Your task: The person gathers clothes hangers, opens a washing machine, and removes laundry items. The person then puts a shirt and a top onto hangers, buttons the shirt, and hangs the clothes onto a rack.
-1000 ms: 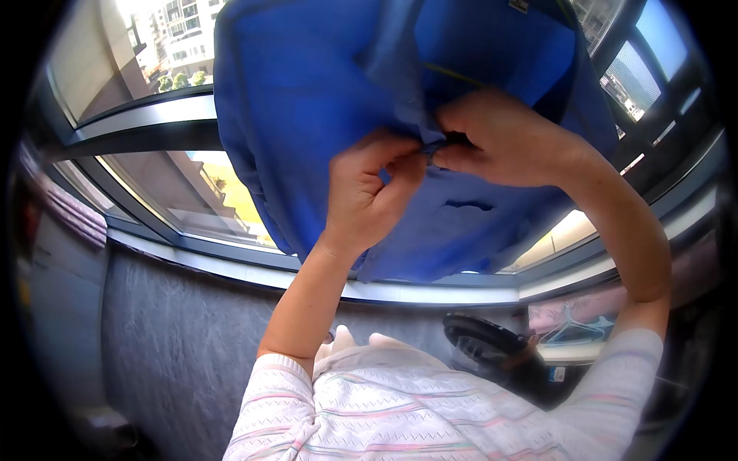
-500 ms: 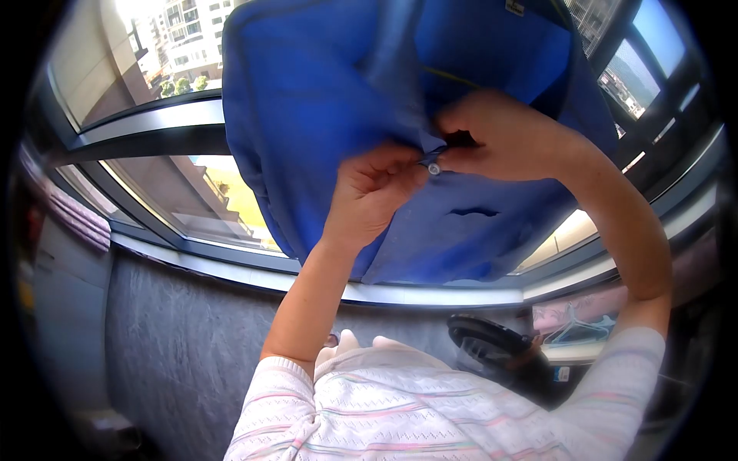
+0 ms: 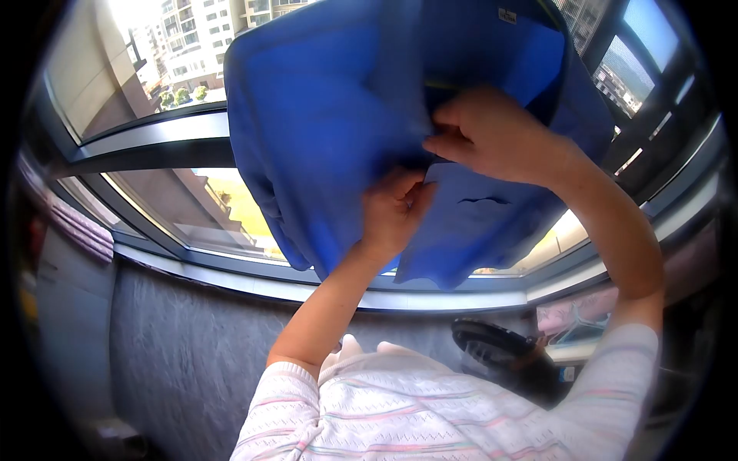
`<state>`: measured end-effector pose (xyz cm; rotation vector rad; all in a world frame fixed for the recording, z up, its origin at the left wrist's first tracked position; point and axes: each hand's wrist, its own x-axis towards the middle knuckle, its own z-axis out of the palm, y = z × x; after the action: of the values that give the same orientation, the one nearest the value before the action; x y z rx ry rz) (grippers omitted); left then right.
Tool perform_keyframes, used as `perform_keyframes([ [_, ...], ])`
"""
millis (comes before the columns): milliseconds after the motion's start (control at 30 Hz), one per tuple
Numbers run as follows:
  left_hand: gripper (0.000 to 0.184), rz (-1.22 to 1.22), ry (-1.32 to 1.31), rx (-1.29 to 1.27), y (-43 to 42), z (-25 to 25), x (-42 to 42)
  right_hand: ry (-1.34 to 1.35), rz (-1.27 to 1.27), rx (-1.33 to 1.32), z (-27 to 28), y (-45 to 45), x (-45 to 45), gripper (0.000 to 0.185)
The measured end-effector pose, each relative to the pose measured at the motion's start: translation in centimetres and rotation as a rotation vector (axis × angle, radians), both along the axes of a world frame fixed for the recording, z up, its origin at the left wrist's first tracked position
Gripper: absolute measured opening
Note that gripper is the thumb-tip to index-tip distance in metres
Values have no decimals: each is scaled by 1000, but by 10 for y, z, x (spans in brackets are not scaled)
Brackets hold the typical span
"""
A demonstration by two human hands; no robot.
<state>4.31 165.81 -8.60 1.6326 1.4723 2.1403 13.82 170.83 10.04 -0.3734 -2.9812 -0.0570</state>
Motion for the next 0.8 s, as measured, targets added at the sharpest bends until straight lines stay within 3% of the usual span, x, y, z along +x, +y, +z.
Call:
perform_keyframes([
  [100,9,5,-16,8,5,-8,0,258,-20,-28,-17,2,7,14],
  [200,9,29,26,-38,5,-4,-4,463,39,280,-28,-1,11,19],
  [300,8,40,104,-83,4,-5,-4,517,24,251,-33,-4,17,27],
  [400,9,-14,-6,49,19,-20,4,566,4,95,-30,-11,16,22],
  [500,10,36,92,-19,22,-21,10,524,-48,199,-21,-9,6,17],
  [600,10,124,249,-28,17,-19,15,666,-22,351,-17,1,-7,31],
  [700,10,132,338,-117,13,-31,8,684,-42,-79,-12,-2,7,29],
  [800,11,86,453,-160,7,-39,-4,634,-109,-158,-8,-4,22,20],
])
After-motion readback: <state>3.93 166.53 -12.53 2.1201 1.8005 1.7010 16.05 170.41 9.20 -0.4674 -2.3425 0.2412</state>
